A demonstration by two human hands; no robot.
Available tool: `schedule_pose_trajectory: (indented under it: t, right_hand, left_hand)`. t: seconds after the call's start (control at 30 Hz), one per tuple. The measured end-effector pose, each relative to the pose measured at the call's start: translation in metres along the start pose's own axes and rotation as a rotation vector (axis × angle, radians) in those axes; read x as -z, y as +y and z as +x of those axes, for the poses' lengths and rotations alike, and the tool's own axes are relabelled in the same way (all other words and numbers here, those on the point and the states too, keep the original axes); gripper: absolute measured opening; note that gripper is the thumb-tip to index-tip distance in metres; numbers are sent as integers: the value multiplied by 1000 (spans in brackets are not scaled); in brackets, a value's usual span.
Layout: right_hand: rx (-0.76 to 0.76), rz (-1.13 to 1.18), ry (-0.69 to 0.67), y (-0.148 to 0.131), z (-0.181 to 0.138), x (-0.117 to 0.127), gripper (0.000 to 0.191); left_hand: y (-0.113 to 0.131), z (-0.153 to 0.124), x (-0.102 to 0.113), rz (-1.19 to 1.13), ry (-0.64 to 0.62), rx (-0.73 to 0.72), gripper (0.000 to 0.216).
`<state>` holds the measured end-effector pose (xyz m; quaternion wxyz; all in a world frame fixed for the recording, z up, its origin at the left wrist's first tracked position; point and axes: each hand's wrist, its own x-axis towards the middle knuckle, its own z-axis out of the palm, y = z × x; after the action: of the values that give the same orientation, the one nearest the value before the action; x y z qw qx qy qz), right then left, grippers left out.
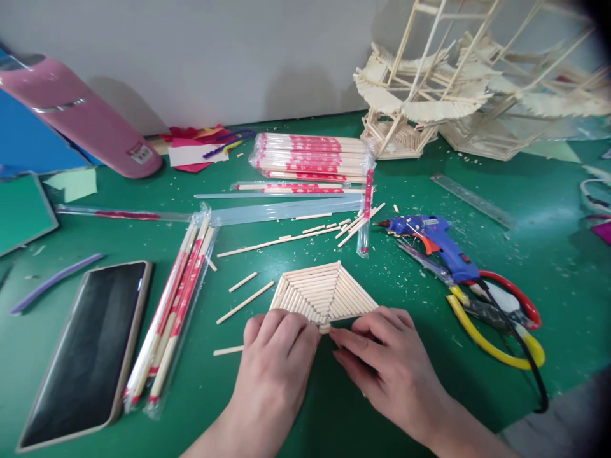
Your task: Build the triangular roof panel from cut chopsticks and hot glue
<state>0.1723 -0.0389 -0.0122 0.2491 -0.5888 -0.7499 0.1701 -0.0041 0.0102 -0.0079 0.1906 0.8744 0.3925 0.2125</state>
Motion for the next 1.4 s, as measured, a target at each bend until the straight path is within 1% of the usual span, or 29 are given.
schedule_pose_trajectory:
  t: [0.17,0.33,0.53,0.67,0.77,0.87,0.93,1.0,1.03,1.1,1.17,1.23,1.4]
  right_hand:
    - [3,-2,5,-1,1,0,28]
    - [5,-6,-4,-2,2,0,23]
    - [25,-13,10,0,3,0,27]
    - [63,42,70,1,0,3,29]
    - [61,59,172,6,-5,12,32]
    - [-31,-17,326,22,-10,30,23]
    - [-164,-142,441,39,-14,44,19]
    - [-324,-250,525,59,-18,60,21]
    - [-398,-284,544,70,-20,67,23]
    - [-463,-332,579,88,-23,79,28]
    - [-493,-352,577,102,-24,88,30]
    - [-510,-341,547,109,-21,92,30]
    - [-540,-271,430,113,-9,95,29]
  left_hand:
    - [0,1,0,-4,0,-14,19]
    - [-1,1,1,-7,-29,-20,19]
    - [-2,3,2,8,-28,-48,19]
    - [-1,3,5,33,-64,-46,16]
    - [0,3,6,30,-79,-48,16]
    - [-1,3,5,46,-62,-58,16]
    - [-1,3,4,61,-39,-66,17]
    - [-1,3,3,62,-29,-67,18]
    - [-1,3,3,60,-30,-65,18]
    - [-2,2,2,60,-27,-66,17]
    - [-2,2,2,69,-19,-73,16]
    - [-2,2,2,85,-18,-83,15]
    - [-2,1,2,102,-53,-77,14]
